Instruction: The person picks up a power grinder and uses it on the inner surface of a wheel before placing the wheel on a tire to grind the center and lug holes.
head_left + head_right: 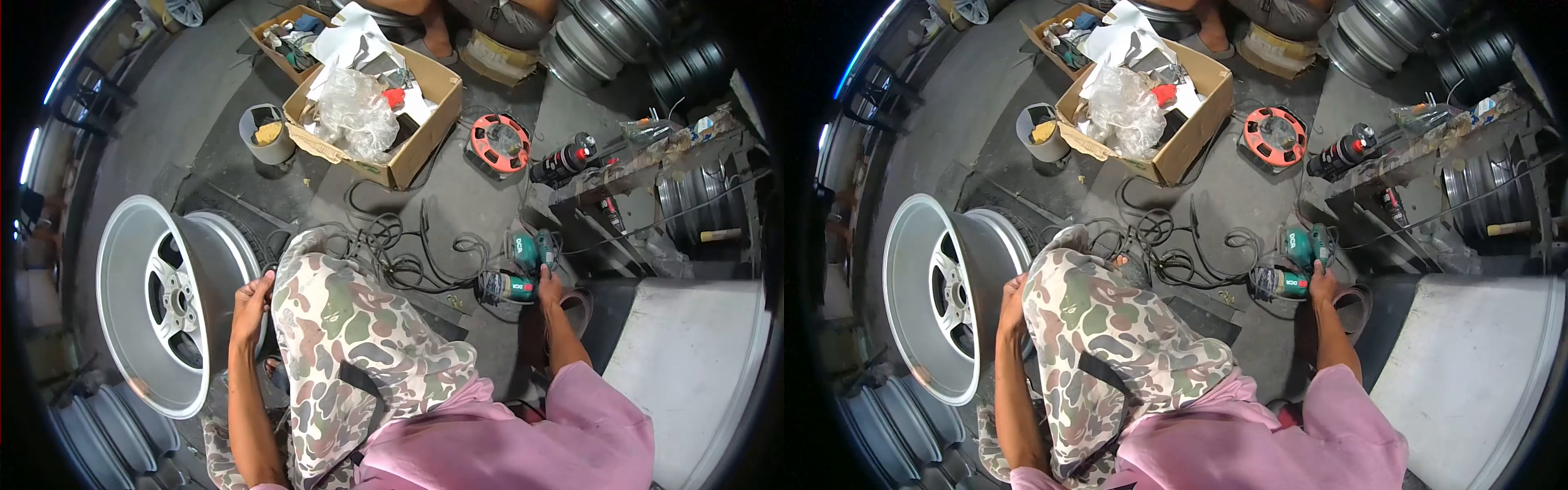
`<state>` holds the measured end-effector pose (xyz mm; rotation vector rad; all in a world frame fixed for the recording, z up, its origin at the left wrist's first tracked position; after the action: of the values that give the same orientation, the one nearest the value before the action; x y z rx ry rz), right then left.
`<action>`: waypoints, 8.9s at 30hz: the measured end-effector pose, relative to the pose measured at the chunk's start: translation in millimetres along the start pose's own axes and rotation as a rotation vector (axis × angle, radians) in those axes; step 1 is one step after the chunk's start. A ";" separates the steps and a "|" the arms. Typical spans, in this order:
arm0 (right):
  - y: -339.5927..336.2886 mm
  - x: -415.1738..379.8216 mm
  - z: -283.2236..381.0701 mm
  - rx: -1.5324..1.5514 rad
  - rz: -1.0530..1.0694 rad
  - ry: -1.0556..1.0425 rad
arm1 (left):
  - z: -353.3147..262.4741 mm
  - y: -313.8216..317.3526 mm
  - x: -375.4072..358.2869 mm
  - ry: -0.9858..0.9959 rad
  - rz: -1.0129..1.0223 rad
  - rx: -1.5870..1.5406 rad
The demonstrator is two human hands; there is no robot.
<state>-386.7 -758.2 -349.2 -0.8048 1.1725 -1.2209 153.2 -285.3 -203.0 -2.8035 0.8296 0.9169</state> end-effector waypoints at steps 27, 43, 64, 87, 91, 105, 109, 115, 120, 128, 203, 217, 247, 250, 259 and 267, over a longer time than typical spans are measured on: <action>47.2 -83.1 73.1 -0.956 0.086 -0.747 | -67.7 -108.0 -314.6 0.554 -0.855 0.129; 121.7 -69.7 80.1 -0.940 -0.045 -0.946 | -28.9 -140.8 -333.9 0.611 -1.116 -0.052; 35.3 -190.4 121.7 -0.254 0.503 -0.950 | -48.6 -115.0 -295.6 0.634 -0.985 0.136; 76.6 -157.7 -53.9 -0.481 0.439 -0.063 | -64.8 -101.8 -290.7 0.743 -0.920 0.112; 92.4 -120.1 5.2 -0.690 0.734 -0.413 | -97.6 -82.4 -282.8 0.795 -0.937 0.080; 109.7 -153.0 339.2 -0.470 0.880 -1.344 | -139.5 -89.7 -254.6 0.984 -0.814 -0.029; 179.5 -202.4 424.6 -0.117 0.435 -1.751 | -126.6 -80.9 -265.1 0.851 -0.822 0.065; 189.8 -283.2 509.1 0.624 -0.155 -1.608 | -107.3 -64.7 -247.6 0.868 -0.241 0.398; 231.5 -319.3 542.5 -0.024 0.346 -1.631 | -88.2 -43.1 -237.9 0.547 -0.069 0.288; 262.0 -333.9 509.9 -0.255 0.603 -1.595 | -91.4 -47.0 -233.6 0.382 -0.051 0.368; 50.8 190.5 384.7 -0.113 -0.214 -0.313 | -66.0 24.1 -150.7 -0.102 0.120 0.656; 52.2 199.5 373.1 -0.410 0.092 -0.678 | -54.9 20.7 -142.9 -0.059 0.134 0.616; 58.9 189.8 387.1 -0.359 -0.015 -0.552 | -68.4 23.9 -163.8 -0.030 0.025 0.543; 88.6 222.2 366.6 -0.309 -0.111 -0.714 | -78.0 1.5 -184.7 0.099 -0.149 0.402; 64.1 112.5 335.1 0.268 -0.015 -0.710 | -110.7 -46.8 -257.6 0.521 -0.526 0.264; 85.6 -162.5 402.1 0.608 0.217 -1.029 | -93.7 -46.3 -228.8 0.314 -0.289 0.284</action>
<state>32.4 -630.7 -290.2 -0.6605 0.0273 -0.7236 72.1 -159.8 -0.7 -2.7441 0.5099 0.2952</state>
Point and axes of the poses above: each hand's wrist, its own x-axis towards the middle knuckle, its own y-axis out of the palm, z = x × y, the point moved 4 cm from there along x, towards the middle knuckle, and after that the axes turned 9 degrees about -x, right-handed, at the moved point
